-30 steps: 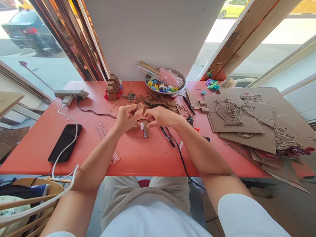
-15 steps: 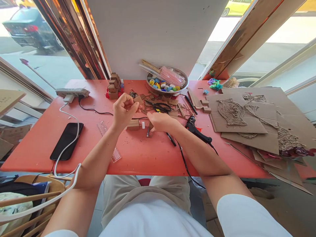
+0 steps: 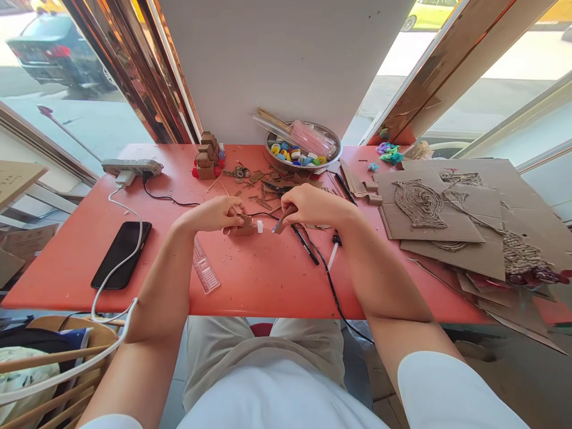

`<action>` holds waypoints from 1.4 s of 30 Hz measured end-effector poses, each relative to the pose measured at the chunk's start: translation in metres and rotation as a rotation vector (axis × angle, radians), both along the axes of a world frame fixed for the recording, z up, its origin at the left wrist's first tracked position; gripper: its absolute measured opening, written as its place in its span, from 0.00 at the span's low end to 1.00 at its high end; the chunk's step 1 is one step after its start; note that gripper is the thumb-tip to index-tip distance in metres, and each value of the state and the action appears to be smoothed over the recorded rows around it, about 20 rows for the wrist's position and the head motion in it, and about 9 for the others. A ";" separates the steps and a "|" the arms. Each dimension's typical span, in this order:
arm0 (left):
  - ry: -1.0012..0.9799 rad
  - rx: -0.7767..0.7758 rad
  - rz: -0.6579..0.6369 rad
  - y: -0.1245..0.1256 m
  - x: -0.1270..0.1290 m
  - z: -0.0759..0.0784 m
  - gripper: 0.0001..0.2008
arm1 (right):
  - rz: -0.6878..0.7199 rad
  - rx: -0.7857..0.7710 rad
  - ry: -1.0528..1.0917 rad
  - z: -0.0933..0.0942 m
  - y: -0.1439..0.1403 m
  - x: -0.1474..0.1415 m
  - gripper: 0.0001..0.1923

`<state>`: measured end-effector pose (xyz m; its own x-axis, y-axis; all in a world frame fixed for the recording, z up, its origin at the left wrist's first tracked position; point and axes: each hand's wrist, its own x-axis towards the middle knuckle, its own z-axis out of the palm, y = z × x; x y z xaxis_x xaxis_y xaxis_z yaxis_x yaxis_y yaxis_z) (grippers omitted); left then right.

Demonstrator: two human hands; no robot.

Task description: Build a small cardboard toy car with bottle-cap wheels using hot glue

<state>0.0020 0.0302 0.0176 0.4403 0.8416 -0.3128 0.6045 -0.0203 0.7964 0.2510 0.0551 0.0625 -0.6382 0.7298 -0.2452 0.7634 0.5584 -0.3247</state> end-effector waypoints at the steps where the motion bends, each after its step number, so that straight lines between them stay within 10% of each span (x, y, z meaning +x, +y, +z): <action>1: 0.016 0.002 0.009 0.000 -0.001 0.000 0.08 | 0.008 0.005 0.034 0.000 0.000 0.002 0.12; 12: -0.173 0.341 0.171 0.010 -0.014 -0.012 0.12 | 0.044 0.037 0.290 -0.001 0.004 0.011 0.07; 21: -0.633 0.567 0.377 0.004 0.032 -0.016 0.20 | 0.021 0.042 0.553 0.006 -0.008 0.006 0.05; 42: -1.051 0.173 0.454 -0.012 0.065 -0.018 0.29 | -0.129 -0.292 1.160 -0.026 -0.002 -0.019 0.30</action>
